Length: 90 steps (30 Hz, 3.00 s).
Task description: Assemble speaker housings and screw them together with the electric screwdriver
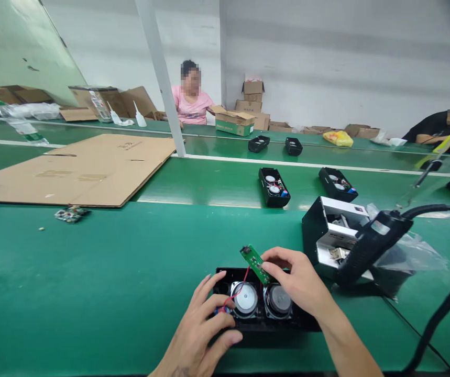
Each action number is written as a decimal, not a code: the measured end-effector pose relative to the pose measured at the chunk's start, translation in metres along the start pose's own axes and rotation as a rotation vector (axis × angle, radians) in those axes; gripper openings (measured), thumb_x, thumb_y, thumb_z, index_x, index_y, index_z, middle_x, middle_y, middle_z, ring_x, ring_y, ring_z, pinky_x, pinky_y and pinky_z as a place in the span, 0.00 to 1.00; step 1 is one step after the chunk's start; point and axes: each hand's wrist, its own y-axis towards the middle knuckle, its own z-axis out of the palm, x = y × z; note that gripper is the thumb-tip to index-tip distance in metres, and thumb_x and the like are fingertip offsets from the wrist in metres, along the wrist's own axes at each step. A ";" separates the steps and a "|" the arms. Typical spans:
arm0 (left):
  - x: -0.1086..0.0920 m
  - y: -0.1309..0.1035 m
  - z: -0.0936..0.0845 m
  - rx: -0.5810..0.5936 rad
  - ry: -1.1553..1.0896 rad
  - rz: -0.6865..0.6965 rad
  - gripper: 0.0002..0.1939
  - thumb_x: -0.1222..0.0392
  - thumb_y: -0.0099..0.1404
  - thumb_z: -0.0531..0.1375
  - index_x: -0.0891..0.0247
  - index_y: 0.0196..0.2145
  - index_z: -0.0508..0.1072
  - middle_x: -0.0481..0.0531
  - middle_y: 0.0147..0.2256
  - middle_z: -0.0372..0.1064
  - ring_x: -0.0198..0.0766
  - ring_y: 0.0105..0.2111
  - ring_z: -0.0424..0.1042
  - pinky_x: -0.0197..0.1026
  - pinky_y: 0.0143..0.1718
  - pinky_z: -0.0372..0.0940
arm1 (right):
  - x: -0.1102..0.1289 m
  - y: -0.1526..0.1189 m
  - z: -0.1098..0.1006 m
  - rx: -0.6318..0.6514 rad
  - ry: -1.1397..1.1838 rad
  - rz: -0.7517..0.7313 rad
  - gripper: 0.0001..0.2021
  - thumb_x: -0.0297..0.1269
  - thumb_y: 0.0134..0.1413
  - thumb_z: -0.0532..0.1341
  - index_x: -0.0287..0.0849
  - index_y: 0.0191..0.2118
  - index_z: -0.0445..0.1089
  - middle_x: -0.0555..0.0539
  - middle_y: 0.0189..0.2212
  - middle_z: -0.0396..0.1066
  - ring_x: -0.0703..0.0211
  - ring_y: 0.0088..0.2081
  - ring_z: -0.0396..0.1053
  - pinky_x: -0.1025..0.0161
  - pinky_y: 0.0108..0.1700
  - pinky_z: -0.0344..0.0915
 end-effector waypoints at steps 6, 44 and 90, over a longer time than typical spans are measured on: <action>-0.001 -0.010 0.011 -0.120 -0.130 -0.035 0.13 0.73 0.73 0.56 0.56 0.46 0.72 0.50 0.37 0.79 0.43 0.55 0.79 0.65 0.76 0.57 | -0.005 -0.050 -0.023 0.138 -0.098 -0.151 0.06 0.32 0.71 0.59 0.47 0.40 0.73 0.48 0.44 0.79 0.59 0.42 0.78 0.65 0.45 0.76; 0.014 0.030 0.011 0.318 0.033 0.009 0.15 0.57 0.60 0.76 0.53 0.45 0.83 0.49 0.62 0.75 0.59 0.65 0.69 0.75 0.77 0.34 | -0.030 -0.074 0.050 0.092 -0.741 -0.475 0.21 0.20 0.53 0.60 0.42 0.52 0.76 0.43 0.43 0.81 0.48 0.43 0.78 0.51 0.56 0.72; 0.047 0.143 -0.027 0.820 -0.473 -0.429 0.25 0.44 0.46 0.80 0.61 0.18 0.73 0.46 0.48 0.77 0.40 0.44 0.73 0.39 0.35 0.60 | 0.015 0.023 0.008 0.472 -0.519 -0.173 0.12 0.33 0.48 0.69 0.43 0.42 0.82 0.49 0.27 0.77 0.61 0.22 0.63 0.62 0.26 0.52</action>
